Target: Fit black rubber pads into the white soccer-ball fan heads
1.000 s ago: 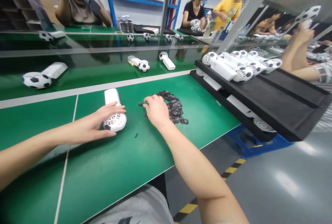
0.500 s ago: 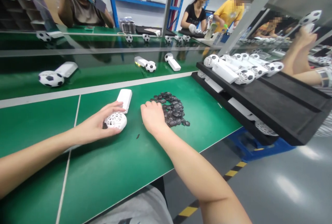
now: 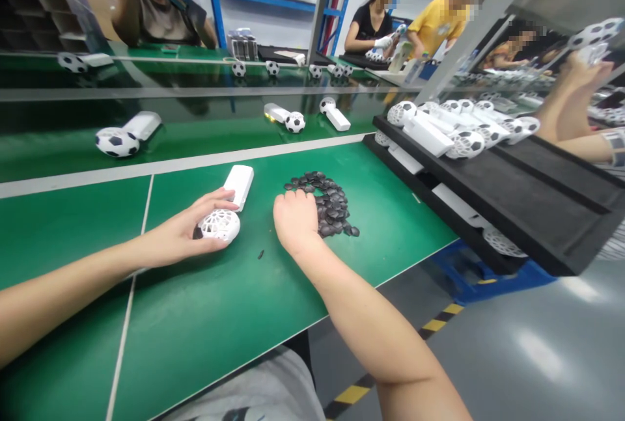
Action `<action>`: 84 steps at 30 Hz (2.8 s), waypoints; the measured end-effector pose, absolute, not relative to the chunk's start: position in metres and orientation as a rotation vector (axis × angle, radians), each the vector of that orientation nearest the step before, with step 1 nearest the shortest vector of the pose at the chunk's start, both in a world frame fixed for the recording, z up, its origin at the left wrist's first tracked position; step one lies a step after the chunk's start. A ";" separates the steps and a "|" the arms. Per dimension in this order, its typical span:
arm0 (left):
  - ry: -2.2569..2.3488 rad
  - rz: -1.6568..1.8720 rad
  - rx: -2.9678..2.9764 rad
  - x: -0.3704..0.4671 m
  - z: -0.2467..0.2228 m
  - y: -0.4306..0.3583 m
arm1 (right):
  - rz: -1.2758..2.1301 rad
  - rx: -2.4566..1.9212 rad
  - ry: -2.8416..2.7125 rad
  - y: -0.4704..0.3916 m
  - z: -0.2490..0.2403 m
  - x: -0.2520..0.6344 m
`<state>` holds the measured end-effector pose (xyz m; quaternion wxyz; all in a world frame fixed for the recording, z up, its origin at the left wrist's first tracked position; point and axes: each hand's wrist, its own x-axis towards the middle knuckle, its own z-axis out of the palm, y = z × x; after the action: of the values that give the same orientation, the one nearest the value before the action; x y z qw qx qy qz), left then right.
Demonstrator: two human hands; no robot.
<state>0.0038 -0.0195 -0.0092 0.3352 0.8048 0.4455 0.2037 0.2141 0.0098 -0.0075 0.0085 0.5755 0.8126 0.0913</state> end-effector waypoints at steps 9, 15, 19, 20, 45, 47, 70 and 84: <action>1.132 0.499 2.006 0.002 -0.005 -0.018 | -0.198 1.909 3.042 0.022 -0.016 0.224; 1.130 0.488 2.016 0.004 -0.004 -0.018 | -1.658 1.342 3.250 0.005 -0.008 0.215; 1.141 0.489 2.022 0.005 -0.004 -0.017 | -1.735 1.271 3.183 -0.004 -0.005 0.210; 1.141 0.493 2.024 0.005 -0.004 -0.018 | -1.726 1.257 3.174 -0.005 -0.006 0.209; 1.135 0.501 1.973 0.010 -0.003 -0.020 | -2.128 1.311 2.887 -0.004 -0.024 0.195; 1.155 0.497 1.971 0.011 -0.002 -0.021 | -2.183 1.302 2.857 -0.003 -0.027 0.196; 1.204 0.545 2.059 0.009 -0.004 -0.027 | -0.082 2.163 2.669 0.046 -0.023 0.249; 1.247 0.433 2.007 -0.011 0.015 -0.034 | -0.727 2.118 3.132 0.037 -0.015 0.242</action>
<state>-0.0115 -0.0344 0.0150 0.3611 0.7791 0.4840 0.1680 0.2417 0.0369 -0.0147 -0.3470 0.5159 0.7630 -0.1771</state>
